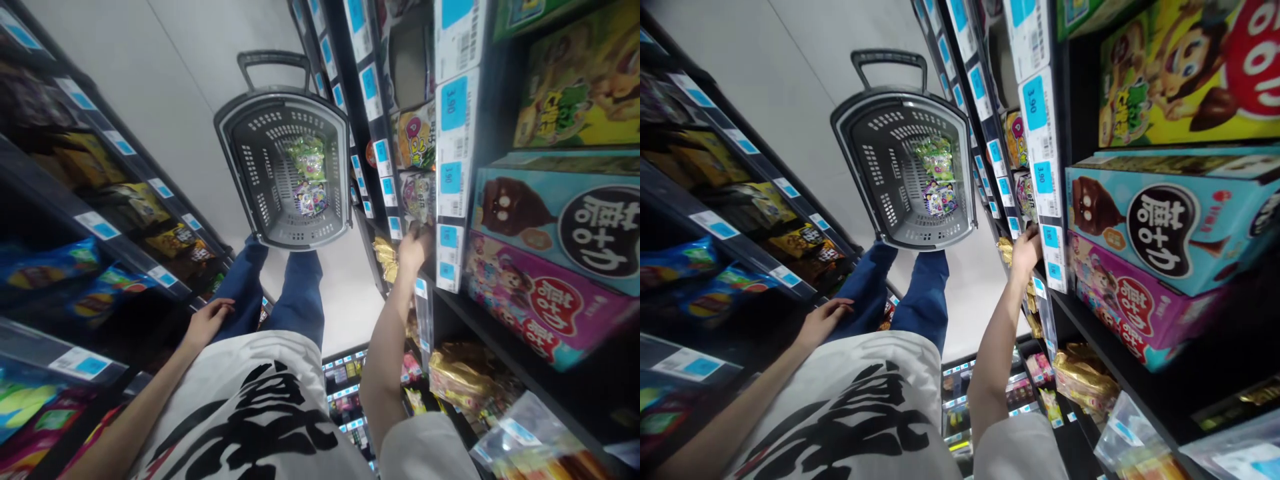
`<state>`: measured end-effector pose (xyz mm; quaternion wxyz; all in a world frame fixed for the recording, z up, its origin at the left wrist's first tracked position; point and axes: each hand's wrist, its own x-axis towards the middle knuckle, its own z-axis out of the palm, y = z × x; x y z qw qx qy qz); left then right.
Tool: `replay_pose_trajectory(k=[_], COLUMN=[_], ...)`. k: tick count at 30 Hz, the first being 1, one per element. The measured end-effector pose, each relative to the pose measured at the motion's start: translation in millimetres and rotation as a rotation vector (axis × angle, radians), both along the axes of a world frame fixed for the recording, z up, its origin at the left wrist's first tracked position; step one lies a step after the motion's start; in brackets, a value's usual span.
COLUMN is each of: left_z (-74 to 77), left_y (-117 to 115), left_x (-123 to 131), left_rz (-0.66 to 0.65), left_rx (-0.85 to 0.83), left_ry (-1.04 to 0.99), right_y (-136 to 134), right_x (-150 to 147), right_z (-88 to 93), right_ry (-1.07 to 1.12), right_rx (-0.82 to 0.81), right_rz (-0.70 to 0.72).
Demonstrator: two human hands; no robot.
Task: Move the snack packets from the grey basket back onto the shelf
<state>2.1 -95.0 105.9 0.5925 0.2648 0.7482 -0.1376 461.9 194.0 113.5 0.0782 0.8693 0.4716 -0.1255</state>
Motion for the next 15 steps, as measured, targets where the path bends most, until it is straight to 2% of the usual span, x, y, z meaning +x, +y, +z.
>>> replay_pose_trajectory(k=[2, 4, 6, 7, 8, 10, 13, 15], left_z=[-6.0, -14.1, -22.4, -26.0, -29.2, -33.9, -37.0, -37.2], left_y=[0.8, 0.4, 0.9, 2.1, 4.1, 10.9, 26.7, 38.3], left_x=[2.9, 6.2, 9.1, 10.3, 11.4, 13.5, 19.1, 24.9], left_rz=[-0.067, -0.168, -0.252, -0.279, -0.303, -0.343, -0.377, -0.391], left_rx=[0.037, 0.052, -0.006, -0.052, -0.098, -0.17, -0.231, -0.239], left_ry=[0.031, 0.068, 0.066, 0.05, 0.025, -0.012, 0.006, 0.024], right_y=[-8.9, -19.4, -28.7, -32.0, -34.4, -36.8, -38.2, -41.1], right_x=[-23.0, -48.8, -75.1, -87.9, -100.3, -123.4, -150.6, -161.9], right_z=[11.7, 18.4, 14.3, 6.7, -5.0, -40.4, -114.3, -165.2], right_ry=[-0.04, -0.015, 0.076, 0.139, 0.216, 0.389, 0.619, 0.648], right_rx=[0.137, 0.222, 0.24, 0.232, 0.215, 0.158, -0.021, -0.233], right_rz=[-0.045, -0.019, 0.021, 0.046, 0.077, 0.153, 0.243, 0.225])
